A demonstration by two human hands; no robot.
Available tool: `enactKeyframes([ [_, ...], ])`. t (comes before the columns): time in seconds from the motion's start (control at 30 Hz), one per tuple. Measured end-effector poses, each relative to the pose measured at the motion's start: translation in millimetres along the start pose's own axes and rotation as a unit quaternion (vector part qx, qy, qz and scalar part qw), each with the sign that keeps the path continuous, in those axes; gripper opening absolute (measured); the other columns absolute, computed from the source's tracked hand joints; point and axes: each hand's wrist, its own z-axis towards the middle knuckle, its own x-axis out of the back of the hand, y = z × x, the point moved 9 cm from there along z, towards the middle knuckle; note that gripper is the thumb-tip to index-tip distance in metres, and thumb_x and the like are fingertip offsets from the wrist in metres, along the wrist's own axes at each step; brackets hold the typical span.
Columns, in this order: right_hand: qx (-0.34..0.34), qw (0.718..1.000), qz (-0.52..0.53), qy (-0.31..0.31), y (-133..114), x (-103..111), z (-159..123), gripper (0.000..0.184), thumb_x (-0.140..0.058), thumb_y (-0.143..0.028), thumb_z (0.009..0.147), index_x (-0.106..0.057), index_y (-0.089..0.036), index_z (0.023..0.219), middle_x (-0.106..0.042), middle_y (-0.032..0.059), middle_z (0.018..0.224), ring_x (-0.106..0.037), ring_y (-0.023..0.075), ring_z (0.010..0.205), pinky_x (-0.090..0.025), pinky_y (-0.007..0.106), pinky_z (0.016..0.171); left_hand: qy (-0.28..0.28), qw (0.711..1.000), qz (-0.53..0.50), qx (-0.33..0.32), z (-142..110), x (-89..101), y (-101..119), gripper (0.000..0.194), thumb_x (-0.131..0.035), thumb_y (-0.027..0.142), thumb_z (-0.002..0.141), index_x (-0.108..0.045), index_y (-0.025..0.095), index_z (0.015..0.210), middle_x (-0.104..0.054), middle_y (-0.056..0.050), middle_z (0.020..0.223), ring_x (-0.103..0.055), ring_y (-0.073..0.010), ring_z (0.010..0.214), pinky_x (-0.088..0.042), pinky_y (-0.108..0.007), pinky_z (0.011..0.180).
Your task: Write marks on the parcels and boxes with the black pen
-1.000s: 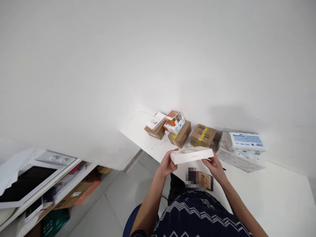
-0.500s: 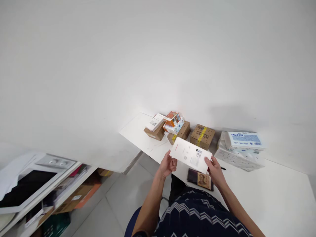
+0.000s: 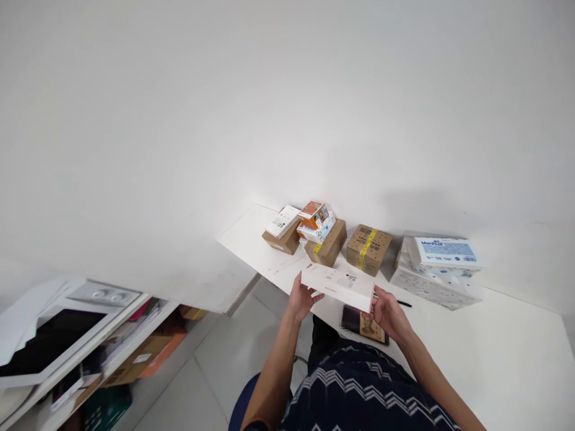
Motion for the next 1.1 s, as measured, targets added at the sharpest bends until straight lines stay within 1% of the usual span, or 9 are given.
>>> enactKeyframes([
  [0.1,0.011,0.999,-0.016,-0.026,-2.3,-5.5,-3.5,0.025,-0.066,-0.035,0.076,-0.065,-0.022,0.098,-0.069,0.0006,0.069,-0.063,0.0172,0.061,-0.051,0.029,0.060,0.024,1.000,0.013,-0.008,2.1,6.9,1.8,0.049,-0.045,0.058,0.086,-0.058,0.028,0.124,-0.062,-0.005,0.122,-0.059,-0.0214,0.098,-0.048,-0.030,0.072],
  [0.17,0.018,0.998,-0.050,-0.019,-0.7,-3.7,-3.3,0.027,-0.068,-0.036,0.076,-0.065,-0.022,0.098,-0.069,0.0002,0.072,-0.062,0.0163,0.062,-0.050,0.028,0.061,0.037,0.999,0.021,-0.009,3.5,10.4,1.2,0.051,-0.040,0.060,0.088,-0.059,0.029,0.124,-0.061,-0.004,0.127,-0.056,-0.0238,0.108,-0.046,-0.030,0.075],
  [0.37,0.058,0.993,-0.104,-0.009,1.7,3.5,1.4,0.035,-0.071,-0.044,0.076,-0.067,-0.024,0.104,-0.070,0.0053,0.104,-0.064,0.0206,0.088,-0.051,0.032,0.075,0.078,0.996,0.026,-0.017,8.0,23.8,-4.1,0.055,-0.032,0.062,0.090,-0.061,0.027,0.120,-0.060,-0.006,0.129,-0.052,-0.0254,0.117,-0.044,-0.034,0.083],
  [0.47,0.073,0.994,-0.085,0.002,-0.5,5.1,1.7,0.045,-0.073,-0.044,0.075,-0.063,-0.029,0.116,-0.067,0.0036,0.114,-0.064,0.0206,0.093,-0.051,0.033,0.077,0.084,0.995,0.047,-0.007,10.0,30.1,-9.5,0.057,-0.032,0.066,0.088,-0.061,0.026,0.117,-0.060,-0.006,0.128,-0.053,-0.0248,0.115,-0.043,-0.033,0.081],
  [0.53,0.077,0.994,-0.075,0.006,-1.9,4.1,1.2,0.052,-0.074,-0.043,0.074,-0.059,-0.032,0.123,-0.066,0.0028,0.115,-0.064,0.0202,0.092,-0.052,0.033,0.076,0.089,0.994,0.069,0.000,10.9,33.4,-12.5,0.061,-0.033,0.069,0.086,-0.062,0.025,0.115,-0.062,-0.007,0.125,-0.053,-0.0249,0.114,-0.041,-0.031,0.079],
  [0.7,0.096,0.991,-0.097,0.012,-5.6,-1.5,-0.9,0.040,-0.069,-0.047,0.077,-0.064,-0.026,0.111,-0.068,0.0044,0.100,-0.063,0.0202,0.087,-0.053,0.033,0.075,0.096,0.993,0.072,0.013,13.2,34.5,-18.1,0.061,-0.030,0.069,0.087,-0.063,0.022,0.108,-0.064,-0.007,0.119,-0.053,-0.0224,0.112,-0.039,-0.027,0.076],
  [0.83,0.103,0.990,-0.093,0.000,-4.5,-4.9,-2.5,0.037,-0.068,-0.046,0.078,-0.064,-0.026,0.109,-0.068,0.0053,0.101,-0.064,0.0224,0.090,-0.053,0.037,0.080,0.074,0.996,0.044,0.012,16.9,29.2,-20.5,0.059,-0.031,0.066,0.089,-0.065,0.019,0.103,-0.066,-0.008,0.109,-0.057,-0.0194,0.098,-0.041,-0.025,0.074],
  [0.97,0.108,0.991,-0.077,-0.015,-1.8,-6.1,-3.2,0.045,-0.074,-0.041,0.073,-0.062,-0.029,0.115,-0.067,0.0054,0.109,-0.065,0.0219,0.091,-0.050,0.041,0.089,0.065,0.997,0.048,0.019,19.8,29.8,-21.0,0.066,-0.029,0.070,0.087,-0.065,0.017,0.103,-0.067,-0.008,0.095,-0.057,-0.0169,0.082,-0.040,-0.024,0.069],
  [1.1,0.103,0.992,-0.068,0.007,2.6,1.0,0.3,0.049,-0.078,-0.038,0.069,-0.061,-0.029,0.115,-0.068,0.0036,0.107,-0.067,0.0216,0.086,-0.051,0.041,0.087,0.064,0.996,0.058,0.016,21.0,33.2,-19.0,0.071,-0.033,0.077,0.081,-0.065,0.016,0.099,-0.064,-0.007,0.083,-0.056,-0.0170,0.075,-0.039,-0.025,0.067],
])
